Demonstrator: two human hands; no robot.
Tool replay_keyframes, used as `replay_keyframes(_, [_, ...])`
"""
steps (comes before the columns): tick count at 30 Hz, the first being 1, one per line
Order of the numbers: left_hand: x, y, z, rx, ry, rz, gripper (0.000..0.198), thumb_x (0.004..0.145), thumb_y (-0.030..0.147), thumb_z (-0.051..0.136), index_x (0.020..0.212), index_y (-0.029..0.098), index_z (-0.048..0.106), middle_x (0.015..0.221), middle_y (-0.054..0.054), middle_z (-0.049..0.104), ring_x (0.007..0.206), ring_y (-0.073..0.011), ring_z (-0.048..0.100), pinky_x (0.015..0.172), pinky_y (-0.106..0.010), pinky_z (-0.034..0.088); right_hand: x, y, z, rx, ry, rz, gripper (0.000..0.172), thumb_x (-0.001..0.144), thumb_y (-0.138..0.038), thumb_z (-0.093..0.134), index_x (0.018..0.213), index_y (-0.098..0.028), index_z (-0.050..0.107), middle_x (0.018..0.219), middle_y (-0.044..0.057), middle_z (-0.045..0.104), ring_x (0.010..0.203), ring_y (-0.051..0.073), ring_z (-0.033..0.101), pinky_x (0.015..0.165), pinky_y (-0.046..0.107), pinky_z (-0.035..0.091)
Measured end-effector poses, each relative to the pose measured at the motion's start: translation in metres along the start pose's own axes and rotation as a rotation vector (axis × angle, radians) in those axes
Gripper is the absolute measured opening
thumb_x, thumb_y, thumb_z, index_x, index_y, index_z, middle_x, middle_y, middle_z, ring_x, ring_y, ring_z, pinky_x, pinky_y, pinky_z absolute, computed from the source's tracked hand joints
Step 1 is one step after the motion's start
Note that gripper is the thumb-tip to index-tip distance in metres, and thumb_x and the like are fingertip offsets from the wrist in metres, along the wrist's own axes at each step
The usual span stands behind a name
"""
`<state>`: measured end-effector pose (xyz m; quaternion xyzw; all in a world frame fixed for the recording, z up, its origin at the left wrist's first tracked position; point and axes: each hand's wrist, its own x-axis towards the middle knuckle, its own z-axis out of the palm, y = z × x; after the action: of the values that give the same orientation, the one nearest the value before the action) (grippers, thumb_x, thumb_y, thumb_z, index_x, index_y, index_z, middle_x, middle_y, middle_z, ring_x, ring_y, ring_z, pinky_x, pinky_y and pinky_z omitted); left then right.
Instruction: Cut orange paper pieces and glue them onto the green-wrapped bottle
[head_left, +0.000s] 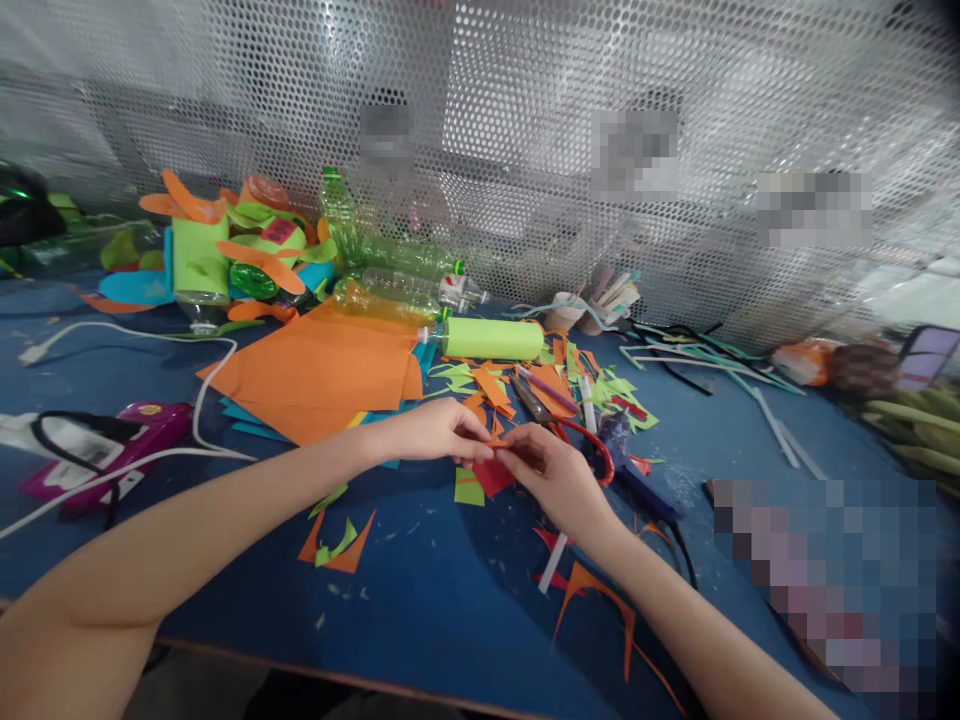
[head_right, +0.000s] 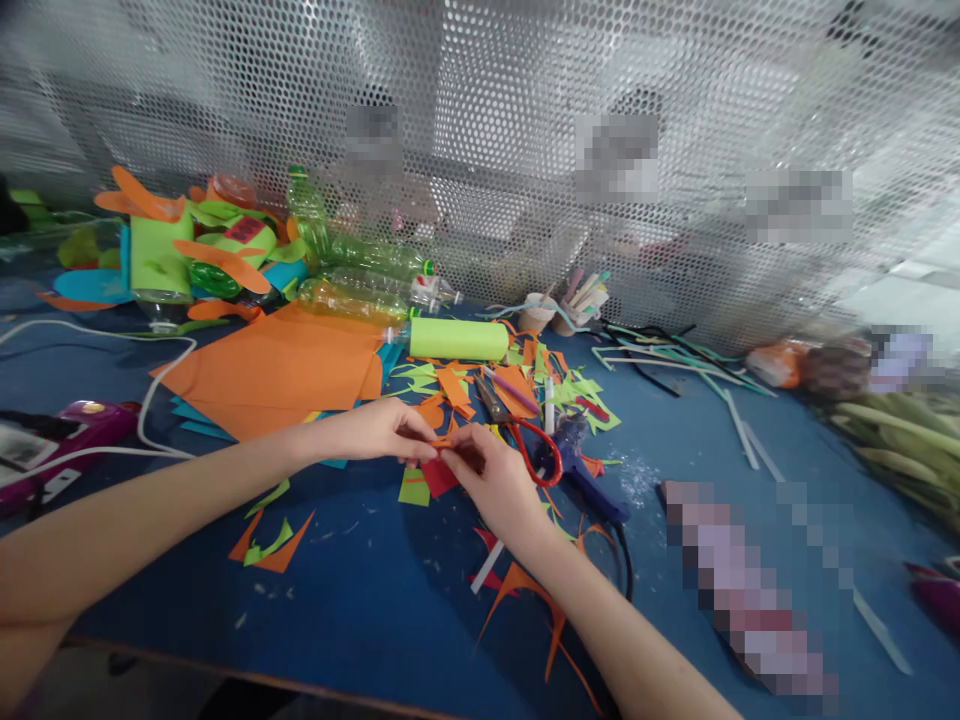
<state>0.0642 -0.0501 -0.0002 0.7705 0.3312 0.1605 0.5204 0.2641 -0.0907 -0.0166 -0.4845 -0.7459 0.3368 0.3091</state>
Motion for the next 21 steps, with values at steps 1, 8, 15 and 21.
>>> replay_keyframes(1, [0.000,0.001,0.000,0.017,-0.005,-0.008,0.029,0.079,0.042,0.056,0.082,0.015,0.067,0.067,-0.003,0.064,0.060,-0.0125,0.056,0.057,-0.023,0.041,0.000,0.003,0.001,0.032,0.006,0.025,0.011,0.082,-0.032,0.054,0.086,-0.022,0.055,0.082,0.002,0.067,0.075,0.016,0.065,0.070,0.029,0.052])
replay_keyframes(8, [0.000,-0.012,-0.033,0.575,0.439,0.006,0.030,0.084,0.030,0.047,0.098,0.015,0.068,0.087,-0.010,0.069,0.072,-0.0180,0.058,0.064,-0.029,0.039,0.000,-0.001,-0.007,0.014,0.005,0.061,0.010,0.077,-0.028,0.056,0.084,-0.021,0.061,0.082,0.002,0.068,0.075,0.016,0.065,0.071,0.029,0.052])
replay_keyframes(15, [-0.002,-0.027,-0.046,0.776,0.475,0.070,0.029,0.080,0.035,0.054,0.095,0.014,0.068,0.100,-0.013,0.062,0.092,-0.0210,0.053,0.078,-0.030,0.038,-0.006,-0.016,-0.004,-0.168,-0.068,-0.042,0.018,0.079,-0.020,0.050,0.086,-0.023,0.066,0.088,0.001,0.069,0.078,0.015,0.065,0.066,0.025,0.051])
replay_keyframes(21, [-0.008,-0.013,-0.035,0.899,0.236,-0.067,0.039,0.067,0.047,0.066,0.090,0.016,0.067,0.086,-0.009,0.059,0.085,-0.0235,0.049,0.074,-0.032,0.037,-0.006,-0.014,-0.003,-0.173,-0.088,-0.057,0.019,0.080,-0.019,0.049,0.088,-0.023,0.066,0.088,0.001,0.069,0.077,0.014,0.064,0.067,0.024,0.051])
